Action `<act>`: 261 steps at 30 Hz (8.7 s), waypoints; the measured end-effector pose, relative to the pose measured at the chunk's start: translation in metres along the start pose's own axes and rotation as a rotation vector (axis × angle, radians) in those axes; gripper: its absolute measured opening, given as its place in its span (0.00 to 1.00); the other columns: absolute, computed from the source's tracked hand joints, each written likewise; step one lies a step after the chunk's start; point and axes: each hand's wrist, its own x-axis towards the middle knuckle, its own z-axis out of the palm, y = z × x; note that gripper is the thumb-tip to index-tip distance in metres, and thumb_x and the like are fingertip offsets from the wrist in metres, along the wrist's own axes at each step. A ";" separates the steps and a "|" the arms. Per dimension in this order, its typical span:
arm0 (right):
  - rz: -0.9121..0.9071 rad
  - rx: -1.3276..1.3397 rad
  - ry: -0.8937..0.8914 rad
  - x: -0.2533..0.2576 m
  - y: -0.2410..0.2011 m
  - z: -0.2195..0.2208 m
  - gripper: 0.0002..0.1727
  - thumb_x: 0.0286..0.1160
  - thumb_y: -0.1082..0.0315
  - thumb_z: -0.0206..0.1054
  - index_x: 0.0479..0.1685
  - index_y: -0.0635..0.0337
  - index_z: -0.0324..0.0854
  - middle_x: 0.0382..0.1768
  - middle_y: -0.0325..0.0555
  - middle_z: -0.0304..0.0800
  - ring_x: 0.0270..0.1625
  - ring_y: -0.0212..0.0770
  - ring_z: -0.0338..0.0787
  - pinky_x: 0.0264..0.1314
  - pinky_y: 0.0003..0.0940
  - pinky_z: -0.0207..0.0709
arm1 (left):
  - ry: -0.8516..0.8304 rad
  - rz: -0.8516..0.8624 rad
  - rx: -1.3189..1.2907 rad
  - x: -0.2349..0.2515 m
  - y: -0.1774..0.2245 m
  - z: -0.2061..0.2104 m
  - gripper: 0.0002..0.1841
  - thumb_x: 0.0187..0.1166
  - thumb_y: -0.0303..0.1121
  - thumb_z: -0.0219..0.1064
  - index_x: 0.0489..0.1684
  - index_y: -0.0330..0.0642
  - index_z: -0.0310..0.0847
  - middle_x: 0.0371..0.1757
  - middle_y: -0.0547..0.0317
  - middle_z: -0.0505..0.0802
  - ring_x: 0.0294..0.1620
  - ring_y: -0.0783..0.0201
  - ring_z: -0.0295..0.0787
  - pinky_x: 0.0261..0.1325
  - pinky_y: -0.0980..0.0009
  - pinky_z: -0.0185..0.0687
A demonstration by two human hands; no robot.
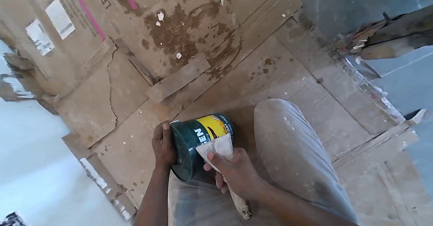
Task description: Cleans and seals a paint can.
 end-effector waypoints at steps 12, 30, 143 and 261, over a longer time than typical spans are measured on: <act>0.077 -0.326 0.066 -0.026 -0.031 0.002 0.14 0.89 0.54 0.60 0.50 0.55 0.83 0.35 0.40 0.92 0.20 0.36 0.88 0.27 0.33 0.89 | -0.041 0.122 0.090 -0.003 0.014 0.008 0.31 0.87 0.65 0.47 0.56 0.49 0.87 0.48 0.64 0.91 0.47 0.70 0.89 0.51 0.65 0.88; 0.351 -0.639 0.031 -0.041 -0.053 0.005 0.17 0.90 0.51 0.56 0.54 0.57 0.76 0.37 0.44 0.91 0.25 0.39 0.89 0.29 0.38 0.85 | -0.020 0.336 0.162 -0.023 0.004 0.013 0.34 0.85 0.68 0.48 0.49 0.48 0.89 0.47 0.60 0.90 0.51 0.67 0.87 0.56 0.62 0.84; -0.002 -0.891 0.051 -0.037 0.019 0.106 0.20 0.92 0.58 0.50 0.73 0.56 0.75 0.46 0.48 0.88 0.47 0.42 0.90 0.54 0.42 0.85 | 0.102 -0.253 -0.131 -0.026 -0.024 -0.014 0.22 0.79 0.54 0.52 0.49 0.48 0.84 0.51 0.50 0.89 0.57 0.47 0.84 0.56 0.34 0.72; 0.034 -0.526 -0.105 0.011 0.024 0.053 0.21 0.82 0.49 0.70 0.53 0.59 0.79 0.24 0.46 0.85 0.17 0.36 0.84 0.21 0.29 0.81 | 0.045 -0.014 -0.433 -0.015 -0.021 -0.020 0.16 0.80 0.38 0.50 0.35 0.47 0.87 0.31 0.68 0.93 0.33 0.75 0.89 0.37 0.75 0.86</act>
